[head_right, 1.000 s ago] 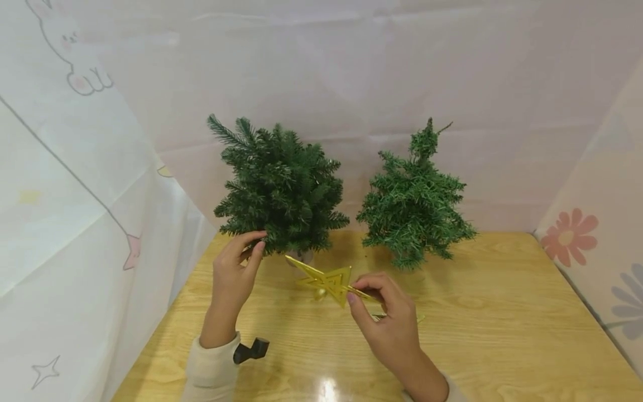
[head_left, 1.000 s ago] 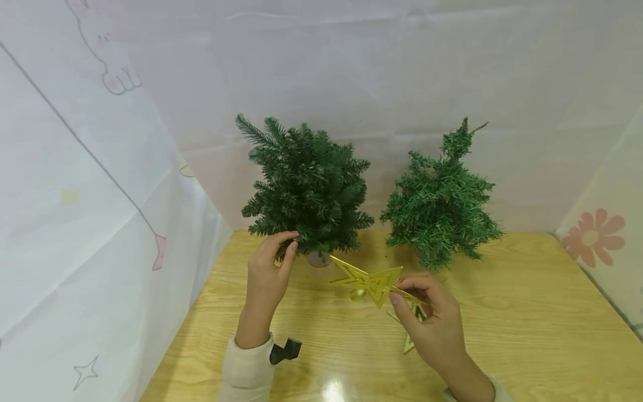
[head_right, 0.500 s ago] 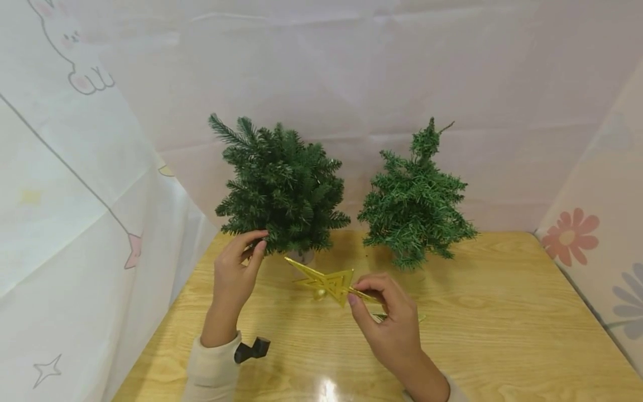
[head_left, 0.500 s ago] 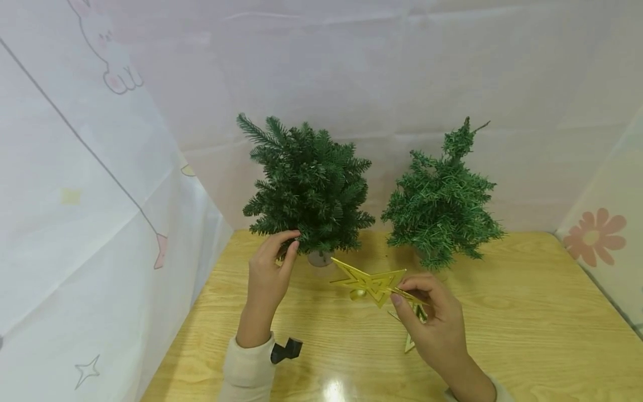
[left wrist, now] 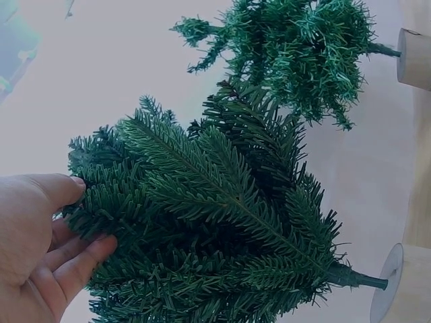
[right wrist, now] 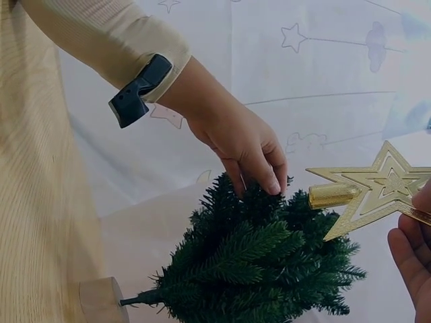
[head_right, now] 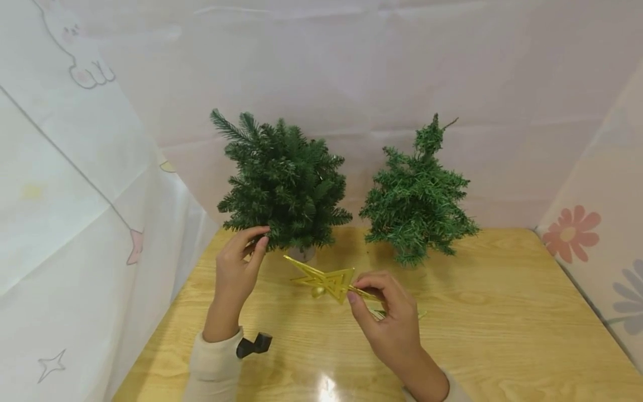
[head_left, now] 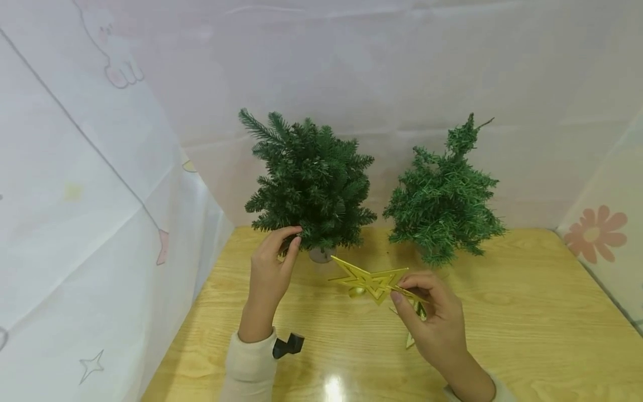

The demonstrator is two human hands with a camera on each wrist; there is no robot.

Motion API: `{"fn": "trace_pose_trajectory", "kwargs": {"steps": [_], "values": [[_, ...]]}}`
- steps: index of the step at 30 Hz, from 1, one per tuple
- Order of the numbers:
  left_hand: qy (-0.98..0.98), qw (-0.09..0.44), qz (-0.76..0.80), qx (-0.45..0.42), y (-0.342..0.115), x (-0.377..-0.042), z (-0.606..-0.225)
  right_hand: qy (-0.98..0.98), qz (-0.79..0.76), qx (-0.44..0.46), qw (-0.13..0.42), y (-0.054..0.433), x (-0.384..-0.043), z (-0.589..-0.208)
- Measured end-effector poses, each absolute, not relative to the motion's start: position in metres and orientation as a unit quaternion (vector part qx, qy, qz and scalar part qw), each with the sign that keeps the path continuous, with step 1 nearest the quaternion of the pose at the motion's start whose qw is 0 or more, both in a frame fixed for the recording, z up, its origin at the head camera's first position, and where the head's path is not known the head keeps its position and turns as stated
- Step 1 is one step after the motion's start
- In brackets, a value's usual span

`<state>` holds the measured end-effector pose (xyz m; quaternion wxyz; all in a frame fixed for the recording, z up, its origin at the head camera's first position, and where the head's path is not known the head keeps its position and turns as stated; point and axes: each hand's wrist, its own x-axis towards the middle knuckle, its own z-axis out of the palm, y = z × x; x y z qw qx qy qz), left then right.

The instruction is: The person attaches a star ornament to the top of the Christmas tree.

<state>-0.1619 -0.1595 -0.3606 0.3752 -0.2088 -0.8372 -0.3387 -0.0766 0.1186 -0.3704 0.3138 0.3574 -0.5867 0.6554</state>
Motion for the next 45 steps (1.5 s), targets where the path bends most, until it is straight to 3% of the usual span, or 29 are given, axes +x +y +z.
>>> {"fn": "trace_pose_trajectory", "kwargs": {"steps": [45], "values": [[-0.840,0.368,-0.341,-0.207,-0.160,-0.164,-0.361,-0.611,0.628,0.340,0.340,0.112,-0.112,-0.343]]}}
